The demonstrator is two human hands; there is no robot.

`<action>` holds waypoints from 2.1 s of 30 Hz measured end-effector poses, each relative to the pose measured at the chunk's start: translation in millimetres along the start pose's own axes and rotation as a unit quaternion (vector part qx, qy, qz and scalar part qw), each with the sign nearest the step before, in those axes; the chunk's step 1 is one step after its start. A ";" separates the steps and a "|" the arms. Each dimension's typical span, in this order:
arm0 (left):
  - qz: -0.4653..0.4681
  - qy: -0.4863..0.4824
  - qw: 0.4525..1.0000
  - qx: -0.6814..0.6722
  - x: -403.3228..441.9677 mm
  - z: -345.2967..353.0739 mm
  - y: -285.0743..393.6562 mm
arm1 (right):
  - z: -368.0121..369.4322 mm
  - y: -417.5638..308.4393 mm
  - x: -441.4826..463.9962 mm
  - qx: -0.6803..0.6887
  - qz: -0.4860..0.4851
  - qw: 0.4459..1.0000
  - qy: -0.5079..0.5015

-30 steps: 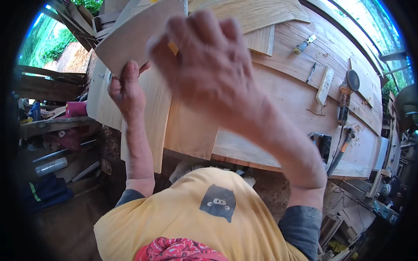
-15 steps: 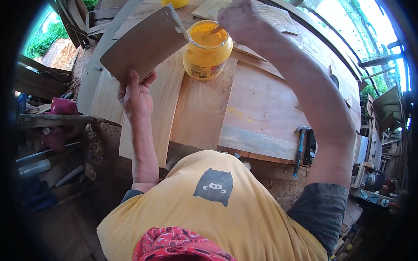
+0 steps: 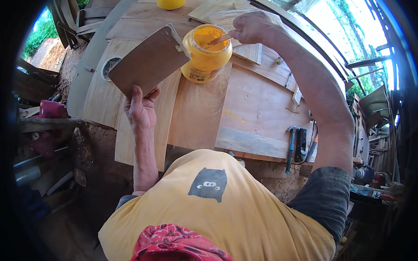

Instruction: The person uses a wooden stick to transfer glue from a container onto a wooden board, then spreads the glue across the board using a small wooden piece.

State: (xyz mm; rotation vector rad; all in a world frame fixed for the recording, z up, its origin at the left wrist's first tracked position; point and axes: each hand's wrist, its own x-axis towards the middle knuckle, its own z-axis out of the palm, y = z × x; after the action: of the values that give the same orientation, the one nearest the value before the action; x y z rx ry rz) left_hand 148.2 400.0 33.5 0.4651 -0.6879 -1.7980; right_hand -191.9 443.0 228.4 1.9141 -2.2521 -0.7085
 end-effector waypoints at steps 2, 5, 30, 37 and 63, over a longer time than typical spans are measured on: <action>-0.008 0.001 1.000 -0.003 0.6 0.3 -0.7 | 17.2 11.9 3.5 0.048 0.013 0.999 0.010; -0.014 0.007 1.000 -0.004 0.3 -1.3 0.5 | 22.3 21.7 -6.3 0.114 0.039 0.992 0.029; 0.004 -0.005 0.998 0.057 -25.1 -23.4 29.0 | 125.6 51.7 -242.1 0.676 0.209 0.704 0.063; 0.045 0.009 0.995 0.086 -78.9 -0.9 26.4 | 283.5 36.3 -281.1 0.687 0.288 0.667 0.003; 0.060 0.072 0.991 0.097 -240.6 101.9 -86.1 | 383.5 -2.2 -361.4 0.313 -0.047 0.947 0.063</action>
State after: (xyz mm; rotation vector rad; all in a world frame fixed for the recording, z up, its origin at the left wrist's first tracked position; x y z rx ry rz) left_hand 100.7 670.6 49.0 0.6634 -0.7767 -1.5757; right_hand -257.6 895.2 -33.9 2.2389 -2.5097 0.1641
